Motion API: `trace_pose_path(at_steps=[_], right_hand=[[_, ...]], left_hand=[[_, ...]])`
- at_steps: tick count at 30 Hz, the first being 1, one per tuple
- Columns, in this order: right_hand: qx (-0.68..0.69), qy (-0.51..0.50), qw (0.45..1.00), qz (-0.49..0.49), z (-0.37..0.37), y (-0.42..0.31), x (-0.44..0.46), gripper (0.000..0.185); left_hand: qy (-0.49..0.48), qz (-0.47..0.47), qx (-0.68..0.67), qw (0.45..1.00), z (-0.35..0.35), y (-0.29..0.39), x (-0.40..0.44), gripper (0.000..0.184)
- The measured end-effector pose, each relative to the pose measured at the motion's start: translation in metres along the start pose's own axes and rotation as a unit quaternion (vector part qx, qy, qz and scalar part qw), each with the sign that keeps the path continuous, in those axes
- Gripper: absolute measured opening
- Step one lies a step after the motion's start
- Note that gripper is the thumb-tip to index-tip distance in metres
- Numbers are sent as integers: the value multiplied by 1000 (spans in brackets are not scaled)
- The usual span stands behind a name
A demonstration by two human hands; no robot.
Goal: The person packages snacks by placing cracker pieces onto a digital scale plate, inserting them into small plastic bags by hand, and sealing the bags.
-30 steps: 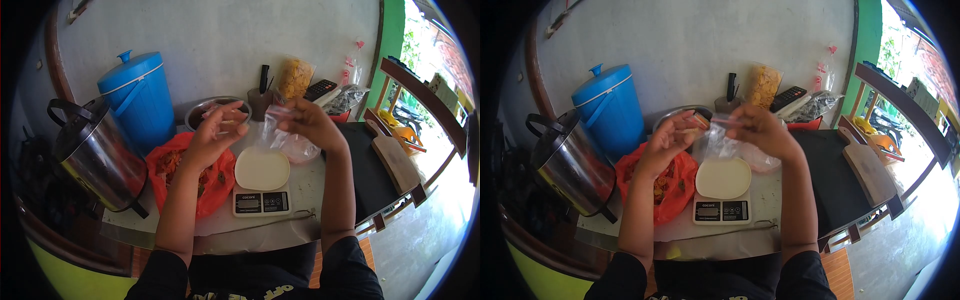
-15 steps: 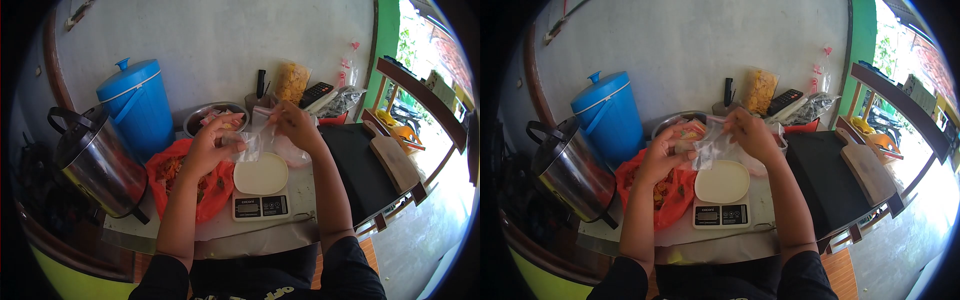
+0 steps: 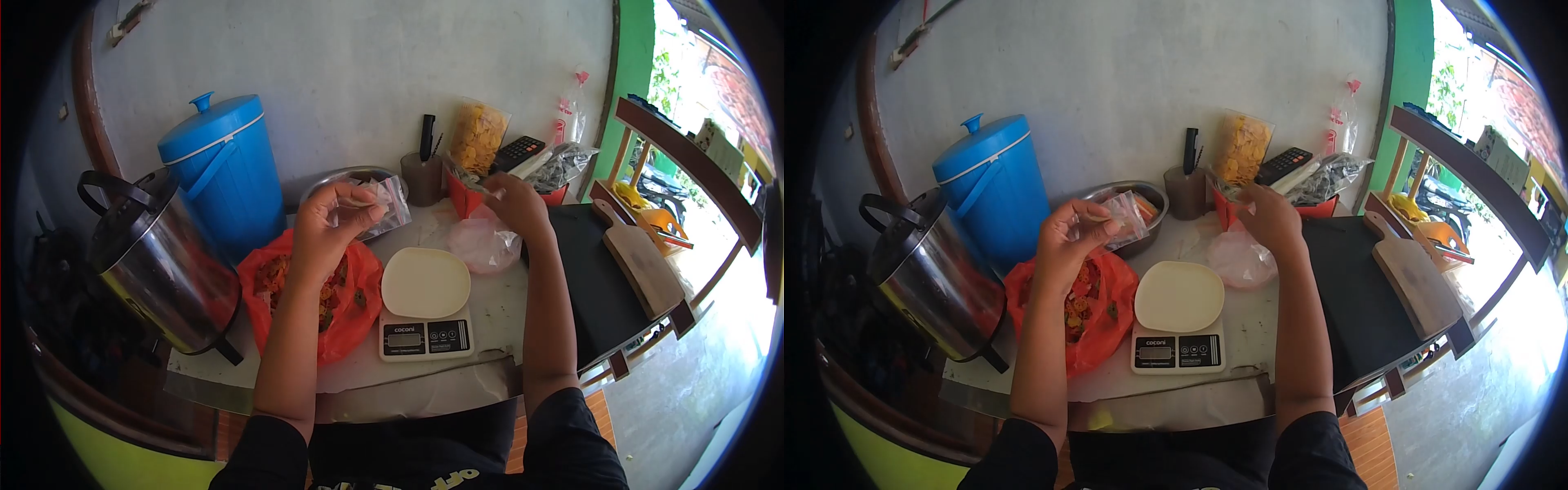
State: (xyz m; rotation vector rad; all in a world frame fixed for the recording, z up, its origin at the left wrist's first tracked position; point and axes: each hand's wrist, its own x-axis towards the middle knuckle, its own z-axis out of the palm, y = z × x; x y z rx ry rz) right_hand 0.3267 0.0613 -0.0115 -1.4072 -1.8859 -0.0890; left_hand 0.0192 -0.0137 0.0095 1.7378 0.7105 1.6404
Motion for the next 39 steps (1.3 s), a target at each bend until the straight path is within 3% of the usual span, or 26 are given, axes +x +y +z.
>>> trace_pose_path(at_steps=[2, 4, 7, 10, 13, 16, 22, 25, 34, 39], right_hand=[[206, -96, 974, 18, -16, -38, -1, 30], [401, -137, 904, -58, -3, -54, -4, 33], [432, -217, 871, -83, -2, -87, -18, 31], [472, -223, 849, -79, 8, -96, -21, 27], [429, -181, 883, -57, -2, -103, -22, 22], [318, -164, 929, -91, -17, -106, -24, 16], [299, -80, 938, -155, -11, -105, -26, 19], [337, -105, 932, -86, -18, -112, -28, 23], [362, -89, 924, -89, -15, -119, -29, 33], [350, -65, 928, -106, -7, -117, -28, 33]], left_hand=[[5, -7, -33, 999, 5, -1, -1, 25], [5, -33, -68, 997, 9, -1, -3, 26], [13, -33, -20, 999, 14, -3, -4, 31], [6, -31, 28, 999, 14, -6, -5, 36], [-15, -19, 71, 997, 14, -6, -5, 38], [5, 93, 185, 978, 22, 6, -6, 36], [-82, -40, 122, 988, 3, -9, -4, 26], [-86, -52, 107, 989, 3, -1, -5, 23], [-66, -35, -1, 997, -1, 0, -3, 19], [16, -51, 20, 998, -26, 14, 0, 24]])
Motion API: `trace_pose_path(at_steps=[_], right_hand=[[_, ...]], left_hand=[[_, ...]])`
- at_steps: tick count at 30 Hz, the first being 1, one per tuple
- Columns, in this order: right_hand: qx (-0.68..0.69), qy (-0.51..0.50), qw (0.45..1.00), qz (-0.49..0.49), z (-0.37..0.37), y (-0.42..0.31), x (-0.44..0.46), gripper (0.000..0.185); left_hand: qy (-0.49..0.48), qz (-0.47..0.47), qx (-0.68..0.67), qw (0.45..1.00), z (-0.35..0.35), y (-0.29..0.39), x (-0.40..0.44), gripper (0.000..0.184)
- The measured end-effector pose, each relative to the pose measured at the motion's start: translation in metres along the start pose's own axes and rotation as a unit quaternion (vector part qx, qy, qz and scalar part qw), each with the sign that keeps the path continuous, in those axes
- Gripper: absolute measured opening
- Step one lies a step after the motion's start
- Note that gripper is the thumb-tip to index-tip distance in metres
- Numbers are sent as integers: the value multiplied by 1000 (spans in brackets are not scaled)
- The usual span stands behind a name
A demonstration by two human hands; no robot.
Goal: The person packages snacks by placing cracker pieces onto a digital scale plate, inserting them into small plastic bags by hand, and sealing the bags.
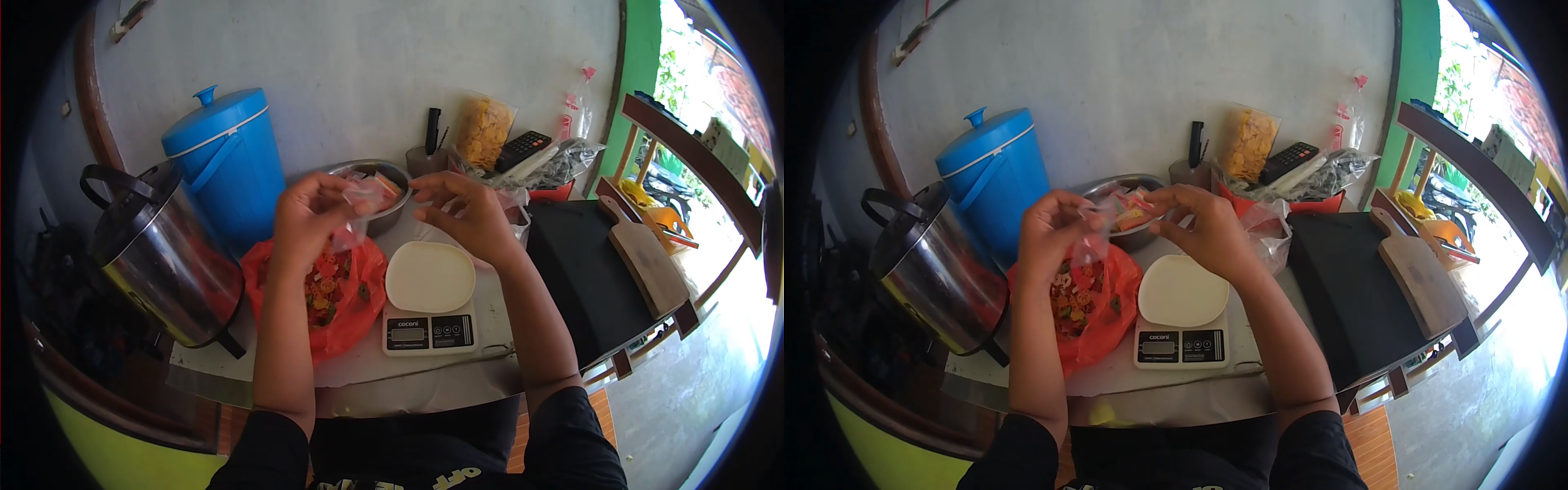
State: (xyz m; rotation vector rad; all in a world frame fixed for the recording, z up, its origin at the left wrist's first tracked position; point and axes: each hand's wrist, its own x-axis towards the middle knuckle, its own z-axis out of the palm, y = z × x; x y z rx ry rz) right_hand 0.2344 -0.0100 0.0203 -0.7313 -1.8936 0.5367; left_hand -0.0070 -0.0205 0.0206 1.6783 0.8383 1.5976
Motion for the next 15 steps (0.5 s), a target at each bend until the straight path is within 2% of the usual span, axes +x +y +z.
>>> trace_pose_path(at_steps=[1, 4, 7, 8, 15], right_hand=[[-8, 3, 1000, -7, 2, 5, 0, 32], [-29, -18, 999, 6, 8, 17, 2, 28], [-47, -41, 998, -16, 24, 27, 0, 24], [-45, -58, 997, -26, 31, 29, 0, 23], [-76, -148, 980, -106, 100, 26, -1, 18]], left_hand=[[27, -6, 3, 1000, -9, 6, 1, 25], [97, 74, 38, 992, -51, 12, 1, 25], [162, 108, 15, 981, -88, 21, -4, 28], [182, 94, 30, 978, -98, 24, -7, 28], [131, 81, 81, 985, -125, 28, -15, 27]])
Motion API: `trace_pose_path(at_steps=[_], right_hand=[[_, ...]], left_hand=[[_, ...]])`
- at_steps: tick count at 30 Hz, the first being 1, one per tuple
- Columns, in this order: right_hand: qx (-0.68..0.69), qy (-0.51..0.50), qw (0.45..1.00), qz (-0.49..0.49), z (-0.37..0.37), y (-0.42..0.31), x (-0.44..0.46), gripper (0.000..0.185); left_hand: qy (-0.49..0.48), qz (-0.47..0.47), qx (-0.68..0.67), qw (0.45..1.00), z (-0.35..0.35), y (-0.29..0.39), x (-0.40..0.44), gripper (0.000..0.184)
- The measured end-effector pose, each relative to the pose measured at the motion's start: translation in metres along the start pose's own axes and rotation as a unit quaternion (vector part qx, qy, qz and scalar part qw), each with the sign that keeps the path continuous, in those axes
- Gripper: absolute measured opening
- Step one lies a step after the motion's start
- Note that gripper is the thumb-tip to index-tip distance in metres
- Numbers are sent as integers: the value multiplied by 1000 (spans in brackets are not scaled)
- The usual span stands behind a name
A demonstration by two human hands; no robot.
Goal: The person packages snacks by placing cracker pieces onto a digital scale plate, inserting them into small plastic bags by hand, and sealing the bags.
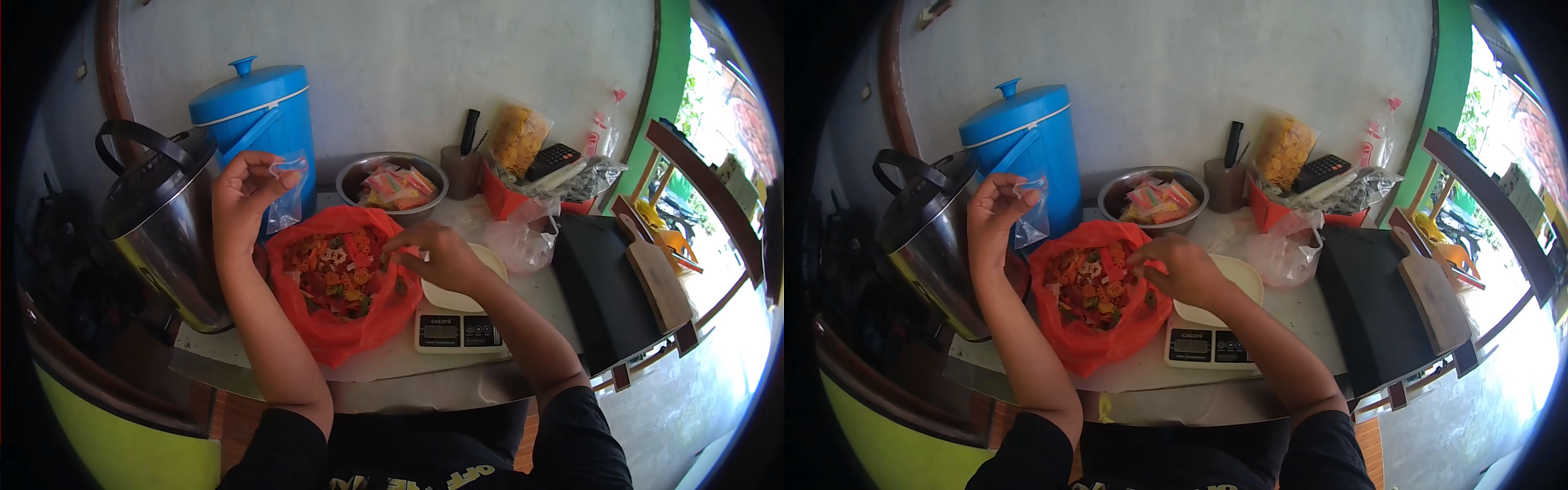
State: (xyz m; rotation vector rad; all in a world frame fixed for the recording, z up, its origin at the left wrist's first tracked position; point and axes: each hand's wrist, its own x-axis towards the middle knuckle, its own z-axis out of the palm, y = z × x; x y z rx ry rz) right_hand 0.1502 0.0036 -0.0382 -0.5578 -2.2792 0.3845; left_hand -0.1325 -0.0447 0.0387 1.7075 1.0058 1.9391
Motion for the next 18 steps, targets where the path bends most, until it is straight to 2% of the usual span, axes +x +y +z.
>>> trace_pose_path(at_steps=[2, 5, 8, 11, 14, 17, 18], right_hand=[[-8, -41, 999, -5, 17, -4, 11, 19], [-20, -50, 995, -86, 53, 3, 26, 21], [-38, -146, 987, -62, 85, -6, 35, 24], [-102, -230, 961, -114, 110, -7, 39, 25], [-181, -224, 948, -134, 123, -12, 36, 24], [-121, -181, 970, -112, 134, -8, 31, 29], [-94, -228, 967, -70, 129, -14, 32, 30]], left_hand=[[-18, -1, 0, 1000, 1, 2, 0, 27], [-36, -15, 24, 999, 0, 1, 0, 27], [-44, -10, 5, 999, -1, 5, -2, 27], [-40, -14, -3, 999, -4, 9, -4, 28], [-31, -8, 0, 999, -7, 10, -5, 28], [-44, -6, -4, 999, -6, 14, -5, 28], [-44, -6, -3, 999, -6, 15, -5, 28]])
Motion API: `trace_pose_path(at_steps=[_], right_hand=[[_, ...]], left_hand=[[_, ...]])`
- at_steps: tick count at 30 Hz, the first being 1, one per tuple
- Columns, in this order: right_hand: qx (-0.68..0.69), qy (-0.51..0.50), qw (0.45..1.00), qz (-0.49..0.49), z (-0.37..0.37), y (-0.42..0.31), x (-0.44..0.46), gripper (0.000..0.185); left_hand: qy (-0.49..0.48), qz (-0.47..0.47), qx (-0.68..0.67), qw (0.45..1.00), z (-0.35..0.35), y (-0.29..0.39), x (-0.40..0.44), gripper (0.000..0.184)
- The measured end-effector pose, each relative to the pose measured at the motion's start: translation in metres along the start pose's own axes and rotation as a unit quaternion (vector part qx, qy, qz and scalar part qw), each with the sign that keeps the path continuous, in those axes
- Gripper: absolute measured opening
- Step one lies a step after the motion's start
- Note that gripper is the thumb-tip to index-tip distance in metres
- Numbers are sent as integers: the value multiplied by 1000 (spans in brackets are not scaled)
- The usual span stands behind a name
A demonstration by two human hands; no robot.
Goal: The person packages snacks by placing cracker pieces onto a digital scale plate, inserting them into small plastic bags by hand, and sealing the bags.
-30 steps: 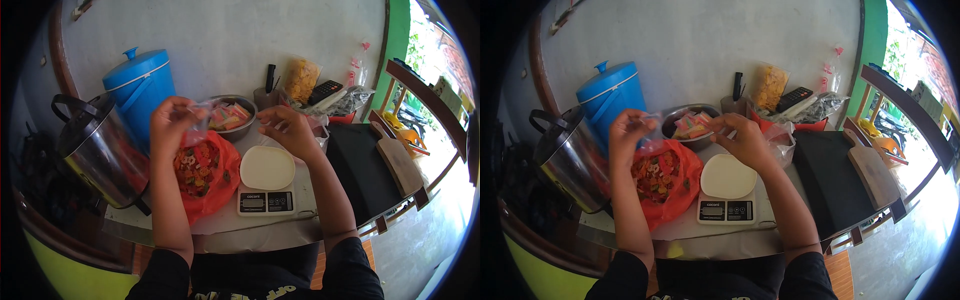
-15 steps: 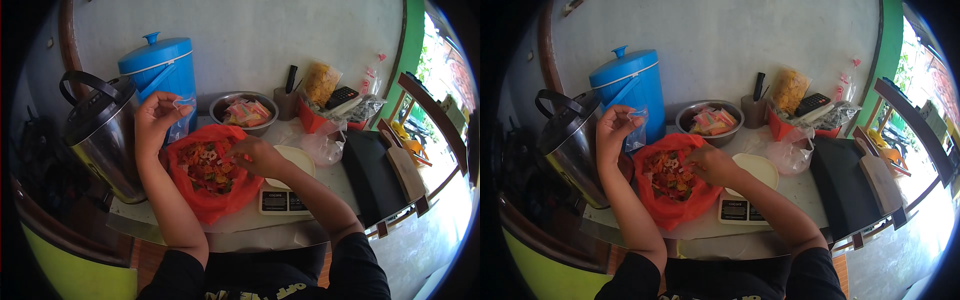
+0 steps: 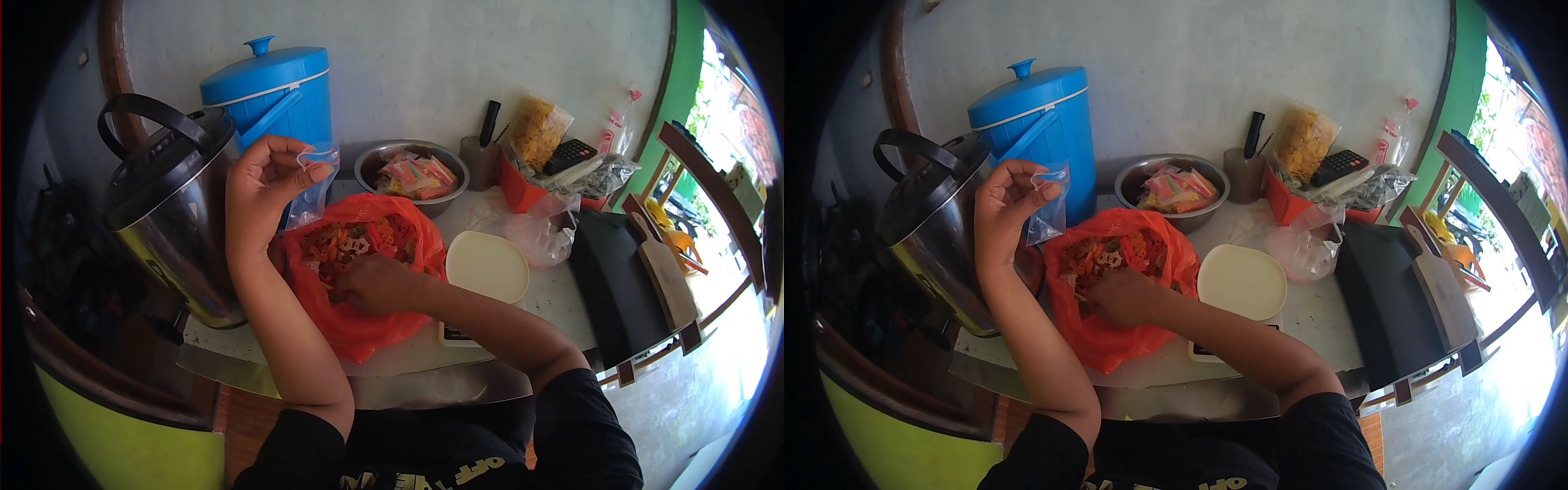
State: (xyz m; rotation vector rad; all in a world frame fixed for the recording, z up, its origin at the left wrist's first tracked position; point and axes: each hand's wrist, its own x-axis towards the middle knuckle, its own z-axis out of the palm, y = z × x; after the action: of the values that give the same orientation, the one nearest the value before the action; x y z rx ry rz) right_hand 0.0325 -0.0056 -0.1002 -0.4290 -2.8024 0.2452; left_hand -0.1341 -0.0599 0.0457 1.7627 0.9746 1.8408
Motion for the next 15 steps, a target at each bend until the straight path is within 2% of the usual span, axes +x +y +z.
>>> trace_pose_path(at_steps=[2, 8, 11, 14, 15], right_hand=[[78, -97, 990, 61, -23, -16, -5, 33], [-8, -69, 997, 14, -11, -21, -18, 33], [41, 124, 985, 111, -45, -8, -10, 31], [111, 312, 936, 121, -83, -1, -10, 28], [112, 257, 956, 87, -77, -3, -11, 28]], left_hand=[[-1, 0, 1, 1000, 2, 1, 0, 28], [-7, 0, -1, 1000, 5, 0, 0, 27], [-5, 5, -7, 1000, 5, 0, 0, 27], [-3, -5, -7, 1000, 6, 2, -1, 27], [-5, 1, -6, 1000, 6, 2, 0, 27]])
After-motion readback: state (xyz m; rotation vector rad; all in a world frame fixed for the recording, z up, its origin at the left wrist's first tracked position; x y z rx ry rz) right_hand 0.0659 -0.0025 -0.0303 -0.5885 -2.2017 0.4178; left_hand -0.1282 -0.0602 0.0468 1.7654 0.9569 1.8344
